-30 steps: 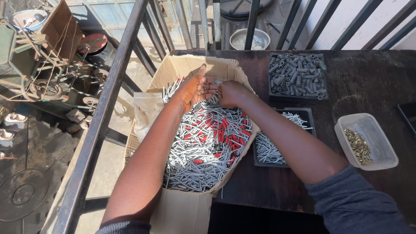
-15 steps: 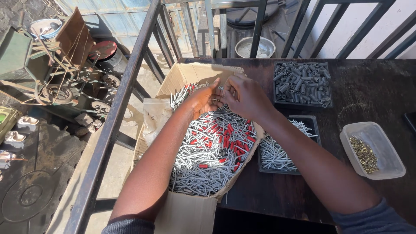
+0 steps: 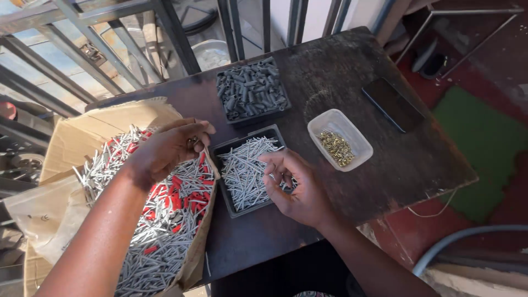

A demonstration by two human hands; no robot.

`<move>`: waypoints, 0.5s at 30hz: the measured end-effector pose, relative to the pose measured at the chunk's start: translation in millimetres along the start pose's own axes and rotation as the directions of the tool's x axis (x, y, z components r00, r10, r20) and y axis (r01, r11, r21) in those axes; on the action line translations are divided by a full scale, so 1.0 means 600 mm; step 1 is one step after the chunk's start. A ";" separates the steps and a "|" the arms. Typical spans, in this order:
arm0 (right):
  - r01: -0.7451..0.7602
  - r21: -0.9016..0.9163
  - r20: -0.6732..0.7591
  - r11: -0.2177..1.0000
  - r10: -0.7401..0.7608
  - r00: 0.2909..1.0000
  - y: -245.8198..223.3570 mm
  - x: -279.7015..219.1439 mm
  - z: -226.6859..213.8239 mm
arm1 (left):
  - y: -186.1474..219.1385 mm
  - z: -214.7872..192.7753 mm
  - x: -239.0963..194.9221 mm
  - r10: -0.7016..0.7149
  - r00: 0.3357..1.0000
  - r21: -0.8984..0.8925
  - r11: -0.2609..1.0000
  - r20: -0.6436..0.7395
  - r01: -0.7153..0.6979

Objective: The person sorts mixed fasteners from a cardboard box into separate containers on a table. They pick up silver nails and red-headed nails, placing them into a black tray, and also handle small brass-colored fasteners, placing them into a clear plastic container.

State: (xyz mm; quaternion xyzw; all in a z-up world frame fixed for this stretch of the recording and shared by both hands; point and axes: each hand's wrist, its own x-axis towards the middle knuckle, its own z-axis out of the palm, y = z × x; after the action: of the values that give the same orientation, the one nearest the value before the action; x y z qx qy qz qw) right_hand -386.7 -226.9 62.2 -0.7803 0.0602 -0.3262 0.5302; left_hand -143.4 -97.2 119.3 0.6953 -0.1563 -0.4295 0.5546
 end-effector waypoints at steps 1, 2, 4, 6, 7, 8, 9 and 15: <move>-0.014 -0.001 -0.010 1.000 0.014 1.000 0.010 -0.019 -0.024 | -0.002 0.037 0.022 -0.012 1.000 0.006 1.000 0.011 0.012; -0.090 0.102 -0.121 0.991 0.102 0.987 0.017 -0.038 -0.044 | -0.003 0.070 0.042 -0.016 0.994 -0.043 0.999 0.110 0.021; -0.125 0.223 -0.195 0.967 0.170 0.966 0.044 -0.047 -0.088 | 0.001 0.135 0.078 0.009 0.985 -0.099 0.995 0.173 0.009; -0.183 0.351 -0.425 0.918 0.331 0.843 0.078 -0.062 -0.134 | -0.010 0.212 0.109 0.029 0.928 -0.187 0.981 0.371 0.044; -0.185 0.359 -0.416 0.915 0.334 0.846 0.086 -0.066 -0.151 | -0.034 0.247 0.136 0.026 0.933 -0.187 0.981 0.359 0.045; -0.201 0.385 -0.433 0.901 0.369 0.822 0.094 -0.070 -0.170 | -0.057 0.281 0.165 0.013 0.916 -0.202 0.977 0.400 0.075; -0.204 0.405 -0.457 0.891 0.391 0.799 0.103 -0.065 -0.194 | -0.070 0.319 0.202 0.014 0.895 -0.213 0.973 0.445 0.091; -0.210 0.153 -0.446 0.966 0.257 0.857 0.134 -0.047 -0.249 | -0.088 0.424 0.234 -0.106 0.896 -0.133 0.975 0.431 0.179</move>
State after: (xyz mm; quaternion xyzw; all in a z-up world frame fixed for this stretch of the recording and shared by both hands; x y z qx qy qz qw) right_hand -474.4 -366.8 13.6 -0.6399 0.2627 -0.4380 0.5742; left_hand -271.3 -339.1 7.8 0.5463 -0.1837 -0.6206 0.5316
